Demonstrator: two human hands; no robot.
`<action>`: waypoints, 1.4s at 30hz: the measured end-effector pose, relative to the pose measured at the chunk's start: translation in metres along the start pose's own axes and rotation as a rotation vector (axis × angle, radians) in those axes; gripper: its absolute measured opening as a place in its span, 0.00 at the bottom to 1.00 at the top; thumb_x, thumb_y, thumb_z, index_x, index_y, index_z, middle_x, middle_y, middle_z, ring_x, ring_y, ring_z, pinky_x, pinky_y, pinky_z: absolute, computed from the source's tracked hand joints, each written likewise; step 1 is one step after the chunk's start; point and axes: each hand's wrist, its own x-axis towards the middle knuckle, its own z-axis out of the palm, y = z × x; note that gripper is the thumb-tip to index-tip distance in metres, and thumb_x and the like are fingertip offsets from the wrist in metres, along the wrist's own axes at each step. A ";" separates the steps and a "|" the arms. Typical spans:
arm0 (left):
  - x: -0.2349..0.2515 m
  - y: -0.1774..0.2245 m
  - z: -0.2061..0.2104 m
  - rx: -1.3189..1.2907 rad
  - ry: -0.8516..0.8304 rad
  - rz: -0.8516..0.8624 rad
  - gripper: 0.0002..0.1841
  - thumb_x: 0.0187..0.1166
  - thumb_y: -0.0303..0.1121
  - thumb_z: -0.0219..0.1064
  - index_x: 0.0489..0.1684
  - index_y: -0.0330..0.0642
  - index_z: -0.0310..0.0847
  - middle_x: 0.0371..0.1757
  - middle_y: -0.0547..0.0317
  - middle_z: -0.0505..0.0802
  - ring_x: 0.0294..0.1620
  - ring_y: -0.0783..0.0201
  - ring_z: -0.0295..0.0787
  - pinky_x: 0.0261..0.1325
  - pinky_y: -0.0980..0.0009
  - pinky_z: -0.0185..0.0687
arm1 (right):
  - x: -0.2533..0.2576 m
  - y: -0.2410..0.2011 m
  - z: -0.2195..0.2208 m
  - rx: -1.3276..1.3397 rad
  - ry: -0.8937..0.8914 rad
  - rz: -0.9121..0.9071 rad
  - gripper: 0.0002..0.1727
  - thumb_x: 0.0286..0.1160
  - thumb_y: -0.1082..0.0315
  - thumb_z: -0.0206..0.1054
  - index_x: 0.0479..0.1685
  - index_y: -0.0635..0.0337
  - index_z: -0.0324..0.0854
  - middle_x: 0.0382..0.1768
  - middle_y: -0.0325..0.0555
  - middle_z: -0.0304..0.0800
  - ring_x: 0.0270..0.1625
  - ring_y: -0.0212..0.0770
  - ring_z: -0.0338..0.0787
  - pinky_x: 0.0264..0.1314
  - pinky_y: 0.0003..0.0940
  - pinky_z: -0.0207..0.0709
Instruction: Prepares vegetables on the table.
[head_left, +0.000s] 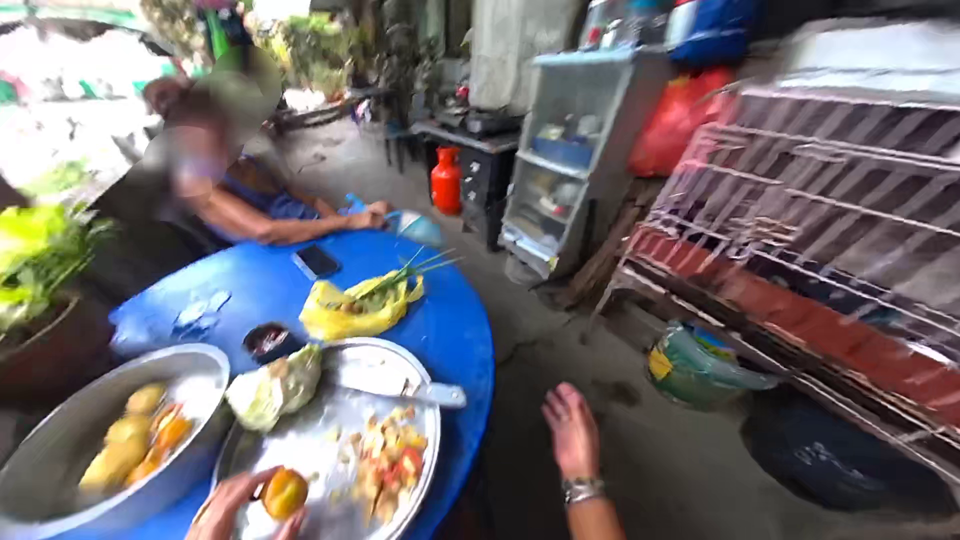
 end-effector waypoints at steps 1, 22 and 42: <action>0.001 -0.003 0.000 0.028 0.015 -0.017 0.28 0.67 0.50 0.81 0.60 0.41 0.84 0.50 0.49 0.93 0.54 0.62 0.90 0.61 0.64 0.86 | -0.005 -0.026 0.014 -0.045 -0.058 -0.073 0.29 0.92 0.53 0.46 0.82 0.64 0.65 0.75 0.51 0.77 0.69 0.42 0.84 0.65 0.43 0.83; 0.008 0.018 -0.013 0.093 -0.407 -0.452 0.31 0.70 0.49 0.79 0.68 0.39 0.84 0.66 0.38 0.88 0.67 0.42 0.85 0.73 0.46 0.77 | -0.148 -0.130 0.232 -1.836 -1.029 -0.609 0.27 0.87 0.64 0.59 0.83 0.63 0.72 0.71 0.70 0.79 0.73 0.68 0.81 0.73 0.63 0.74; 0.116 0.055 0.054 -1.352 0.384 -1.122 0.28 0.95 0.52 0.38 0.63 0.35 0.74 0.43 0.46 0.88 0.35 0.59 0.90 0.39 0.69 0.89 | -0.207 -0.156 0.162 -0.091 -1.049 0.124 0.17 0.90 0.63 0.52 0.67 0.65 0.73 0.41 0.41 0.83 0.25 0.28 0.81 0.22 0.20 0.78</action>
